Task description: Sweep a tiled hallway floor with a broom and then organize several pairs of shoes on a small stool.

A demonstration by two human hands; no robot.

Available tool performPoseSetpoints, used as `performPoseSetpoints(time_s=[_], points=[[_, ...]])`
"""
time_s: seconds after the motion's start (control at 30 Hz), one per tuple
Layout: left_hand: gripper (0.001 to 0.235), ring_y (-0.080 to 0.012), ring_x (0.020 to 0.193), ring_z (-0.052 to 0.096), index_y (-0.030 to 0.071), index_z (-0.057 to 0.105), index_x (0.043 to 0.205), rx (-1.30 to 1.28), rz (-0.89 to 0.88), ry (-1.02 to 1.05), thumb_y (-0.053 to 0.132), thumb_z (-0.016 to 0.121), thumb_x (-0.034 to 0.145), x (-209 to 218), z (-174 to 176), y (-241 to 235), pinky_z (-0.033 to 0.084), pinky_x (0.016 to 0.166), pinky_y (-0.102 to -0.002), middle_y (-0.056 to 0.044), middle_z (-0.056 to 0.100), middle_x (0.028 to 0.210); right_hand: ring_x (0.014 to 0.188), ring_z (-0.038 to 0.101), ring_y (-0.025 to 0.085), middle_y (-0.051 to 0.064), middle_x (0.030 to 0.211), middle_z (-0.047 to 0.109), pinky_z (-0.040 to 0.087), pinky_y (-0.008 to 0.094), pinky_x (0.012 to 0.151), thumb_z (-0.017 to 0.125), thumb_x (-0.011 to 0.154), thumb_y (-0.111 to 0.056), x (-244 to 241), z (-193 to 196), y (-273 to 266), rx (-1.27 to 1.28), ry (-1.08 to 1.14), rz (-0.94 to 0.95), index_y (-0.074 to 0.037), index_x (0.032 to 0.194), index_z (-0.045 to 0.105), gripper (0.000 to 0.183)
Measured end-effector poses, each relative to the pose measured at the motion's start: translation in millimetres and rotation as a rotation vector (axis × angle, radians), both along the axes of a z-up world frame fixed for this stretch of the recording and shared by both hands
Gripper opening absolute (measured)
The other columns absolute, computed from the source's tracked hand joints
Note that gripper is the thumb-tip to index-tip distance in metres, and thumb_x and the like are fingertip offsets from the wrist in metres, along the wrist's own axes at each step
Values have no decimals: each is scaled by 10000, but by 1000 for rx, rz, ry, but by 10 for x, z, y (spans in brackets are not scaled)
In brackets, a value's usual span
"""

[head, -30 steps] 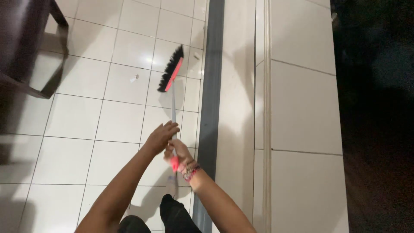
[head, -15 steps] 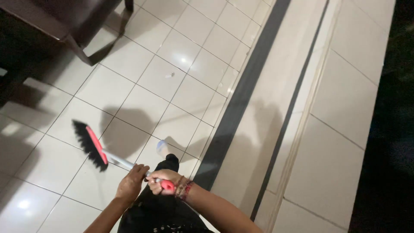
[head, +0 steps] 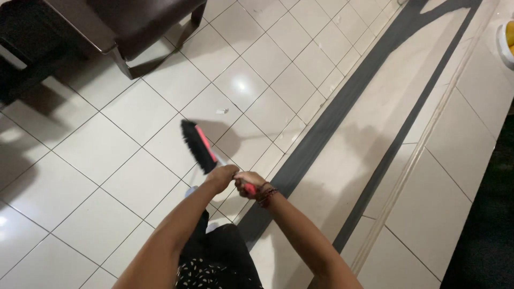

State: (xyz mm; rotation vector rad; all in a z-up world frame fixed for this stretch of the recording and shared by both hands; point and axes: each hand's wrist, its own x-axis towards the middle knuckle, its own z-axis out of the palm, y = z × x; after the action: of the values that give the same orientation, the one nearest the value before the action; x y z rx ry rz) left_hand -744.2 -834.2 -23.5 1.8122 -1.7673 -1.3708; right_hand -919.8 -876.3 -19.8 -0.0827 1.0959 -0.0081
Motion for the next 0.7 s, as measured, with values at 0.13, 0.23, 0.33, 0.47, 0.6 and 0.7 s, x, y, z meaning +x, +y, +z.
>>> performPoseSetpoints(time_s=[0.13, 0.23, 0.33, 0.47, 0.6, 0.7], points=[[299, -325, 1071, 695, 182, 640, 1241, -109, 8, 52, 141, 582, 950, -182, -24, -527, 556, 895, -428, -140, 709, 1191, 480, 517, 126, 40, 647, 555, 401, 277, 383, 668, 963, -199, 158, 216, -250, -432, 251, 45, -27, 854, 553, 234], [501, -316, 1151, 662, 177, 558, 1354, -77, -108, 4, 50, 633, 875, -93, 159, -485, 548, 952, -415, -91, 659, 1327, 472, 553, 204, 87, 662, 562, 479, 353, 391, 593, 932, -186, 318, 232, -77, -582, 388, 152, 58, 977, 474, 275], [708, -348, 1358, 505, 100, 545, 1374, -510, -247, -77, 43, 752, 699, -123, 211, -229, 431, 1109, -416, -131, 518, 1495, 535, 606, 174, 85, 787, 588, 507, 320, 440, 605, 1040, -131, 26, 219, 272, -637, 211, 292, 89, 1153, 319, 378], [559, -331, 1351, 516, 97, 559, 1305, -474, -267, -114, 76, 736, 776, -303, 733, 8, 478, 1084, -394, -161, 537, 1455, 444, 528, 139, 63, 682, 540, 459, 257, 383, 507, 993, -129, -392, 1223, 345, -475, 95, 163, -18, 1117, 469, 171], [359, -322, 1173, 620, 91, 569, 1164, -286, -262, -140, 124, 717, 838, -595, 747, -103, 572, 890, -403, -133, 604, 1268, 480, 514, 103, 22, 716, 563, 418, 230, 408, 571, 1014, -119, -955, 962, -14, -188, -82, 52, -44, 1025, 541, 81], [336, -293, 1027, 692, 120, 559, 1156, -159, -319, -197, 111, 683, 844, -871, 626, -397, 595, 807, -402, -99, 628, 1175, 504, 511, 78, -3, 722, 565, 410, 214, 431, 568, 1047, -151, -1256, 735, -488, 66, -169, 24, -50, 1020, 574, 104]])
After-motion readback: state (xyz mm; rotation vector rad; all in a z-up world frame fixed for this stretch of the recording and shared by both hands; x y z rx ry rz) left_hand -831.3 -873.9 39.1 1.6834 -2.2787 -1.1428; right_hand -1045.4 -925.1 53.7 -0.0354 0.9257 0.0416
